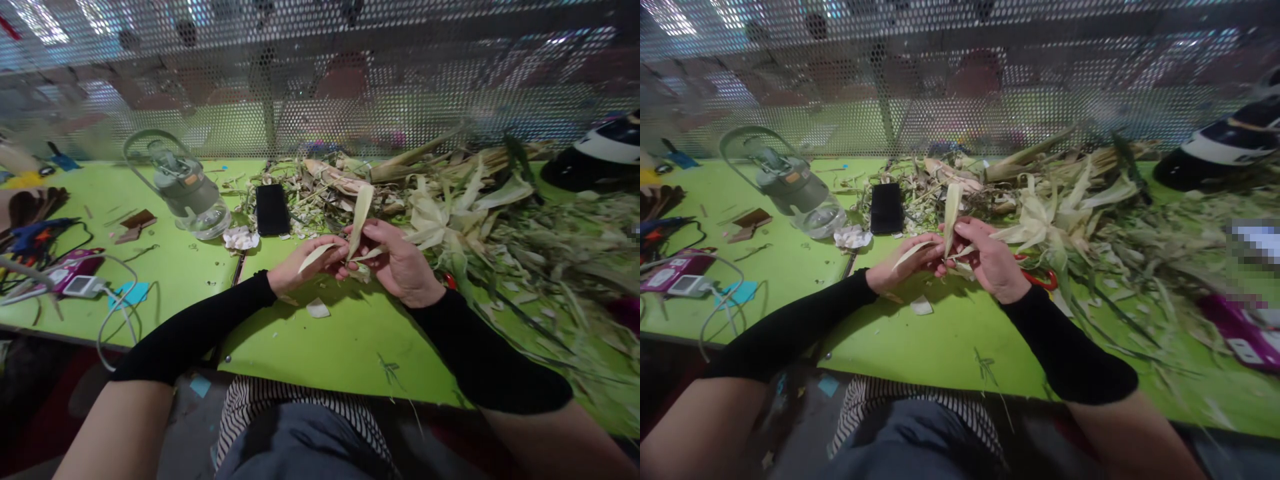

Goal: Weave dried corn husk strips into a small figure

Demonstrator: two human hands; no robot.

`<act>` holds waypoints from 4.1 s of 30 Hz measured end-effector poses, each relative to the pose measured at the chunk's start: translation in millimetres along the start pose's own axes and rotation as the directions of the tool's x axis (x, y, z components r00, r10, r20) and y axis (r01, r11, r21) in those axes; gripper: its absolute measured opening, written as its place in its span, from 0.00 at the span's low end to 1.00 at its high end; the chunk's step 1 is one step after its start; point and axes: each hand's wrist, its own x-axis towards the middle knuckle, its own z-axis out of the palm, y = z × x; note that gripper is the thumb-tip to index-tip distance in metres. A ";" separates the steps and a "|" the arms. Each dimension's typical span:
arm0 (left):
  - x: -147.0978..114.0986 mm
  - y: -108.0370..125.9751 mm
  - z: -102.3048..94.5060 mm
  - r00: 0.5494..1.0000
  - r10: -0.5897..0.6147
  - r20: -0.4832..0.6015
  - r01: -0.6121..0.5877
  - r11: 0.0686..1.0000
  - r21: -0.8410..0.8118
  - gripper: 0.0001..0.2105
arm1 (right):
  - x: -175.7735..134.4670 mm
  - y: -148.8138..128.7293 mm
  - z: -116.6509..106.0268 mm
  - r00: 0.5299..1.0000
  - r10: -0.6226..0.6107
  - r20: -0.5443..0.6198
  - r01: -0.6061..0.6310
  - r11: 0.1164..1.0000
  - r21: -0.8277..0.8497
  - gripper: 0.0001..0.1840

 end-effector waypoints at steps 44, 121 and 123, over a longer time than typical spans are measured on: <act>2.3 -6.6 4.5 0.995 0.028 -0.100 -0.019 0.996 0.083 0.20 | 19.9 18.8 -15.6 0.876 -0.438 -0.202 0.341 0.859 -0.383 0.21; 2.8 4.4 3.7 0.958 -0.027 -0.284 -0.005 0.994 -0.111 0.13 | 4.7 13.8 -14.8 0.864 -0.422 0.276 0.502 0.763 -0.407 0.10; 3.9 5.8 4.2 0.954 -0.034 -0.299 -0.004 0.992 -0.123 0.12 | 4.6 15.1 -14.4 0.878 -0.422 0.226 0.479 0.768 -0.426 0.11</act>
